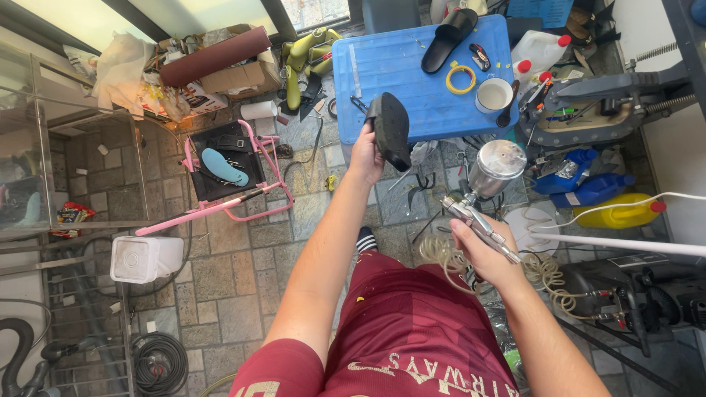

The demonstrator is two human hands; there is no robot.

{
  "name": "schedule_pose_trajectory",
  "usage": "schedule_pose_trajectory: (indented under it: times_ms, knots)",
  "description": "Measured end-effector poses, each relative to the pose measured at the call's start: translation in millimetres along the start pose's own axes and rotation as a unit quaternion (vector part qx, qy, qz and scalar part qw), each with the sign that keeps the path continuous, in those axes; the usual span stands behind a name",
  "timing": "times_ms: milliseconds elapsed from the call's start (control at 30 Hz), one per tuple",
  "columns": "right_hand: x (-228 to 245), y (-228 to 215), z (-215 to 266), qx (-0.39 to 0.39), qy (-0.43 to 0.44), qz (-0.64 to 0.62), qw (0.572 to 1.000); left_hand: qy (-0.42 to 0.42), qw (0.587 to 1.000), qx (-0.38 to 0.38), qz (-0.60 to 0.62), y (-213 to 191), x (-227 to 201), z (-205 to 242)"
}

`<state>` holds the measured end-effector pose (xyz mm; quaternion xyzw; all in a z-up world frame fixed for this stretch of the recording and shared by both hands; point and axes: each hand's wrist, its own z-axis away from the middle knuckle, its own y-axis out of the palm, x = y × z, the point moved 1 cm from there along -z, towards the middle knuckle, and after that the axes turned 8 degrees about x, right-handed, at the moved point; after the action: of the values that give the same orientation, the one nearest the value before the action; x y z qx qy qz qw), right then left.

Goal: The person holds a black slide sandal and uses a spray gun to apply a coating to its upper and sole. They then use a hairdryer to dry the surface before applying another coat with the spray gun.

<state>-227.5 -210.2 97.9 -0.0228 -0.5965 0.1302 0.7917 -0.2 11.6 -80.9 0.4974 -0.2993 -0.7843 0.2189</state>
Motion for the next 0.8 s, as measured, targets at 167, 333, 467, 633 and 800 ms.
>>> schedule_pose_trajectory:
  times_ms: [167,333,467,633,800]
  knots:
    - [-5,12,-3,-0.022,-0.008,-0.069,0.997,0.007,0.971,0.040,0.235,9,19,13]
    - [11,12,-6,-0.119,-0.038,0.017,0.992,0.022,0.952,0.084,0.294,31,21,27]
    - [23,8,-9,-0.167,-0.024,0.054,0.984,-0.021,0.950,0.010,0.312,48,14,43]
    - [23,6,-8,-0.114,-0.051,0.076,0.989,-0.009,0.935,0.073,0.347,63,3,54]
    - [10,0,-7,-0.039,-0.027,0.015,0.999,-0.005,0.928,0.127,0.350,64,1,56]
